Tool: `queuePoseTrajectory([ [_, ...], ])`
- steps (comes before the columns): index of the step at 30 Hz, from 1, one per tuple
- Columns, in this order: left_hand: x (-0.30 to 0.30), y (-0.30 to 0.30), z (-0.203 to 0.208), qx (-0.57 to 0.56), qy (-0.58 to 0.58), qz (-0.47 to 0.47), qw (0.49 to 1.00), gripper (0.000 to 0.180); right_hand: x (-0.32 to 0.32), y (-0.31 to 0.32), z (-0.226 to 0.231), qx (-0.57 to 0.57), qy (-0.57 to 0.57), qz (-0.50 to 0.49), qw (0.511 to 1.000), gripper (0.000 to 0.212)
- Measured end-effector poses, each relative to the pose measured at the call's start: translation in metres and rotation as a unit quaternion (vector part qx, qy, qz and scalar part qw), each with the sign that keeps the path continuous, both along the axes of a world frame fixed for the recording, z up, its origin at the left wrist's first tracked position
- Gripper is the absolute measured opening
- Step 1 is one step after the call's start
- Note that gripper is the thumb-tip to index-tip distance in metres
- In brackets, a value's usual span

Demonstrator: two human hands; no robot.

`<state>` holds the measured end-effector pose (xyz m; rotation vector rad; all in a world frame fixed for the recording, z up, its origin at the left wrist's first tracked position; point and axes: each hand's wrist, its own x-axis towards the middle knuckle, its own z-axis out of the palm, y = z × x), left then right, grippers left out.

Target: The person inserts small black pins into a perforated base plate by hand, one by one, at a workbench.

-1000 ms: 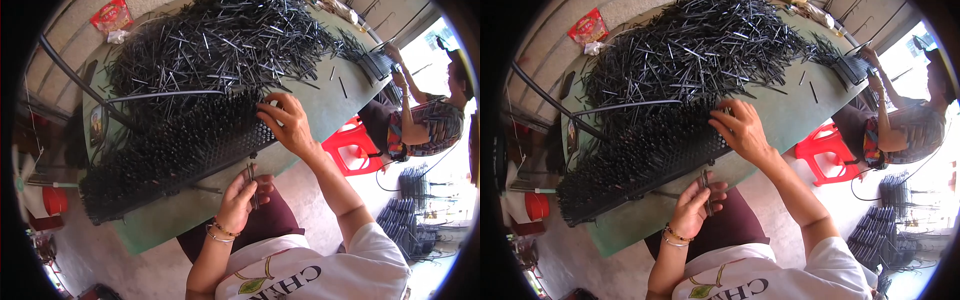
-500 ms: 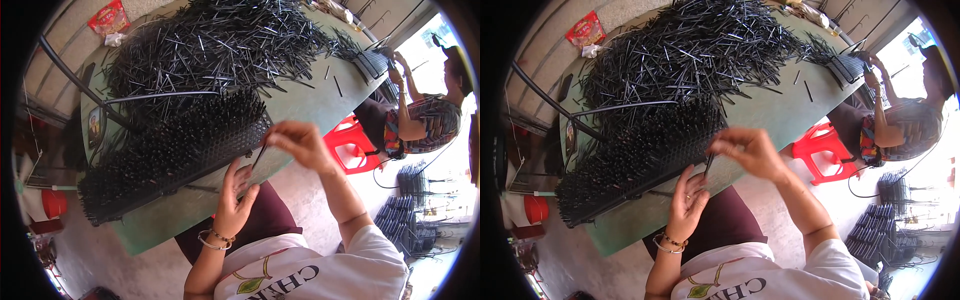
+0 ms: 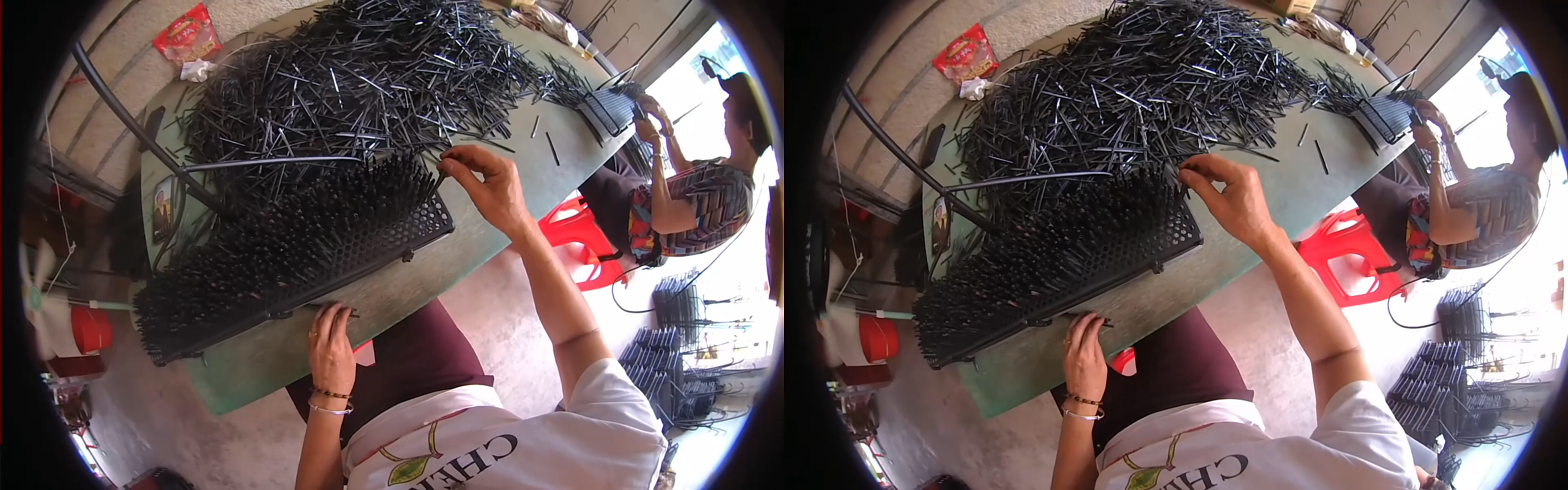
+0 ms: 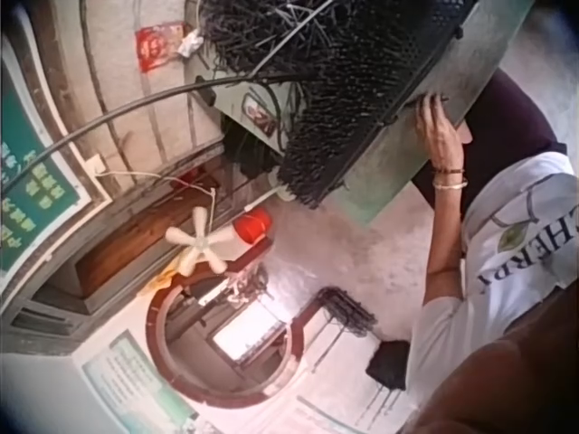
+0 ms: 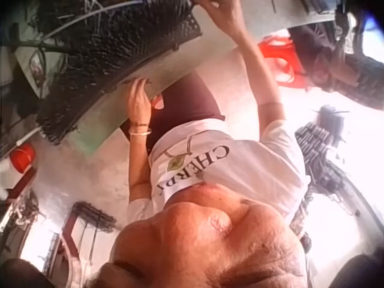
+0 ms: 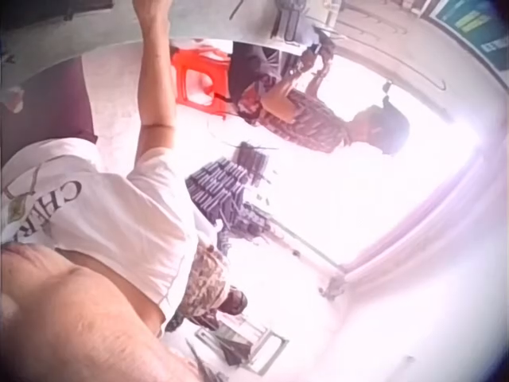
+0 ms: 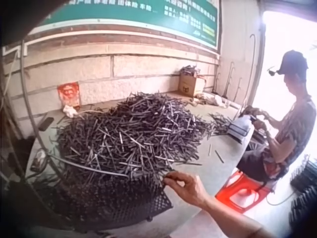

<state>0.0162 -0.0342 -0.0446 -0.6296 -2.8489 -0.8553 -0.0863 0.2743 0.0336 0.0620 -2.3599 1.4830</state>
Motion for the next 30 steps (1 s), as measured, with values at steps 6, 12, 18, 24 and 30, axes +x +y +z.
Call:
queuePoseTrajectory([
  [6, 0.003, 0.000, -0.004, -0.053, 0.028, 0.005, 0.998, 0.025, 0.002, -0.003, 0.002, 0.027, 0.024, -0.010, 0.999, 0.016],
  [12, -0.012, -0.011, -0.008, -0.041, 0.043, 0.019, 0.998, 0.019, -0.006, -0.003, -0.011, -0.011, 0.036, 0.017, 0.999, 0.014],
  [18, -0.018, -0.014, -0.008, -0.043, 0.042, 0.016, 0.998, 0.012, -0.001, -0.007, -0.016, 0.066, 0.036, -0.015, 0.997, 0.015],
  [24, -0.011, -0.007, -0.009, 0.072, 0.041, 0.069, 0.994, 0.012, 0.001, -0.020, -0.030, 0.112, 0.147, -0.016, 0.983, 0.018],
  [30, 0.005, 0.008, 0.011, 0.592, -0.378, 0.086, 0.707, 0.013, 0.011, -0.023, -0.026, 0.151, 0.167, 0.003, 0.974, 0.020],
])
